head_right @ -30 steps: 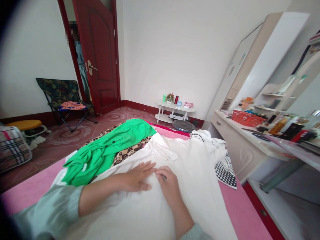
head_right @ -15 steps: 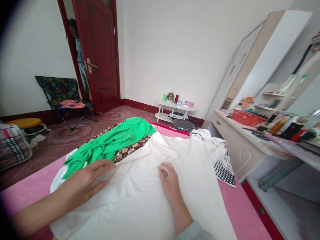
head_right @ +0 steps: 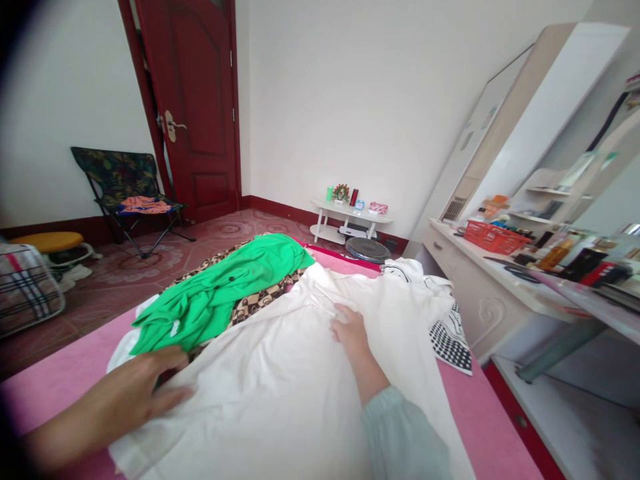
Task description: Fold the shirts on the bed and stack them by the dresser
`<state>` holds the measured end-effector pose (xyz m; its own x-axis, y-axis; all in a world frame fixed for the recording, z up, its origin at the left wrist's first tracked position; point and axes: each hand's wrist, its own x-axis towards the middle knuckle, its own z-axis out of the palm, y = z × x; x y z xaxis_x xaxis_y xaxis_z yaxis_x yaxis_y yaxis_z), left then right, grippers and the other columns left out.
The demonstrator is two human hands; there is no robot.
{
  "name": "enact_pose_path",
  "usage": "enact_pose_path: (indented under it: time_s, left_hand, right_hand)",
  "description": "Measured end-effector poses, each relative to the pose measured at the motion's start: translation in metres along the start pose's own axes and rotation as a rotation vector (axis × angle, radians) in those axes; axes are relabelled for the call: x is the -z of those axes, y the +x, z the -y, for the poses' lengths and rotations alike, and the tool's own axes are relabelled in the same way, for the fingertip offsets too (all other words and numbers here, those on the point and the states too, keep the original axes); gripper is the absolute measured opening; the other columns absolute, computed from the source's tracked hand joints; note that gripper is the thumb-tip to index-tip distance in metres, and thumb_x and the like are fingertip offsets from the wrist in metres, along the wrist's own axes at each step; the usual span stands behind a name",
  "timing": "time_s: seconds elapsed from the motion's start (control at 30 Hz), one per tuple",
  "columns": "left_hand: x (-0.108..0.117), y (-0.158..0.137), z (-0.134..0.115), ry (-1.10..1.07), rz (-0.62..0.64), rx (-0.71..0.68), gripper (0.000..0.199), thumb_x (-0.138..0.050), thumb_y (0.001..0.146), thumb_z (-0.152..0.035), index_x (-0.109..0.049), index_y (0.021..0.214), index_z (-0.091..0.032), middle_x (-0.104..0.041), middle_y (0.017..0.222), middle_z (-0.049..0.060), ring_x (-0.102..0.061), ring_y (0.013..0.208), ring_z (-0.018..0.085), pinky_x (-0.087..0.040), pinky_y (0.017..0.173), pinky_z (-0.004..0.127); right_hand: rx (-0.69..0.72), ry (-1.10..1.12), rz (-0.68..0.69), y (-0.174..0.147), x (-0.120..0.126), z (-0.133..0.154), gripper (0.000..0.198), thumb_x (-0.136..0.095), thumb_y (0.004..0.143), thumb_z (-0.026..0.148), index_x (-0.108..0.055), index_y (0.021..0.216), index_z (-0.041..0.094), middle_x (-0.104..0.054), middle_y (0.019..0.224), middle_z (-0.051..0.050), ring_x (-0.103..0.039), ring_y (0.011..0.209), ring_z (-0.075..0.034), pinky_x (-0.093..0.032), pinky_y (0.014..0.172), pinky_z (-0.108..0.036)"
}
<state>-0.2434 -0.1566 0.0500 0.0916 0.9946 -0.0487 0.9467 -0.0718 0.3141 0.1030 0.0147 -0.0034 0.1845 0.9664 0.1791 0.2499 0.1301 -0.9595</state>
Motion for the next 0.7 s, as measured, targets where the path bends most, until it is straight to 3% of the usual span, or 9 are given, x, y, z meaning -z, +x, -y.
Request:
enact_pose_path:
  time_s: [0.13, 0.27, 0.4, 0.57, 0.7]
  left_hand:
    - [-0.003, 0.002, 0.001, -0.052, -0.062, -0.021, 0.019, -0.05, 0.081, -0.038, -0.046, 0.073, -0.021, -0.057, 0.068, -0.003, -0.053, 0.063, 0.016, -0.034, 0.06, 0.025]
    - [0.003, -0.001, -0.003, -0.092, -0.118, -0.032, 0.019, -0.049, 0.082, -0.04, -0.046, 0.076, -0.022, -0.055, 0.065, -0.004, -0.05, 0.06, 0.015, -0.033, 0.058, 0.025]
    - [0.019, -0.009, -0.019, -0.141, -0.133, -0.08, 0.018, -0.05, 0.082, -0.041, -0.054, 0.078, -0.024, -0.062, 0.074, -0.002, -0.055, 0.065, 0.016, -0.037, 0.061, 0.024]
    - [0.029, -0.019, -0.064, -0.286, -0.036, -0.194, 0.015, -0.051, 0.08, -0.038, -0.056, 0.074, -0.025, -0.064, 0.074, -0.001, -0.055, 0.064, 0.016, -0.04, 0.06, 0.023]
    - [0.008, -0.017, -0.108, -0.421, 0.193, -0.416, 0.007, -0.057, 0.074, -0.03, -0.06, 0.077, -0.025, -0.067, 0.078, -0.001, -0.057, 0.067, 0.015, -0.042, 0.061, 0.021]
  right_hand:
    - [-0.137, 0.03, -0.028, 0.02, -0.012, 0.006, 0.027, -0.069, 0.054, 0.024, -0.071, 0.081, 0.017, -0.066, 0.079, -0.007, -0.062, 0.063, -0.019, -0.051, 0.046, -0.029]
    - [-0.104, 0.054, -0.031, 0.038, -0.01, 0.019, 0.031, -0.07, 0.056, 0.029, -0.072, 0.085, 0.017, -0.069, 0.081, -0.008, -0.063, 0.07, -0.022, -0.052, 0.053, -0.032]
    - [-0.054, 0.147, -0.089, 0.06, 0.006, 0.046, 0.04, -0.071, 0.058, 0.03, -0.071, 0.096, 0.016, -0.07, 0.091, -0.009, -0.064, 0.084, -0.023, -0.053, 0.064, -0.031]
    - [-0.015, 0.306, -0.158, 0.078, 0.026, 0.06, 0.042, -0.071, 0.06, 0.028, -0.067, 0.099, 0.017, -0.066, 0.106, -0.009, -0.063, 0.093, -0.022, -0.056, 0.07, -0.031]
    - [-0.009, 0.209, -0.249, 0.079, 0.034, 0.024, 0.048, -0.07, 0.061, 0.032, -0.062, 0.105, 0.015, -0.063, 0.104, -0.01, -0.064, 0.087, -0.021, -0.057, 0.07, -0.032]
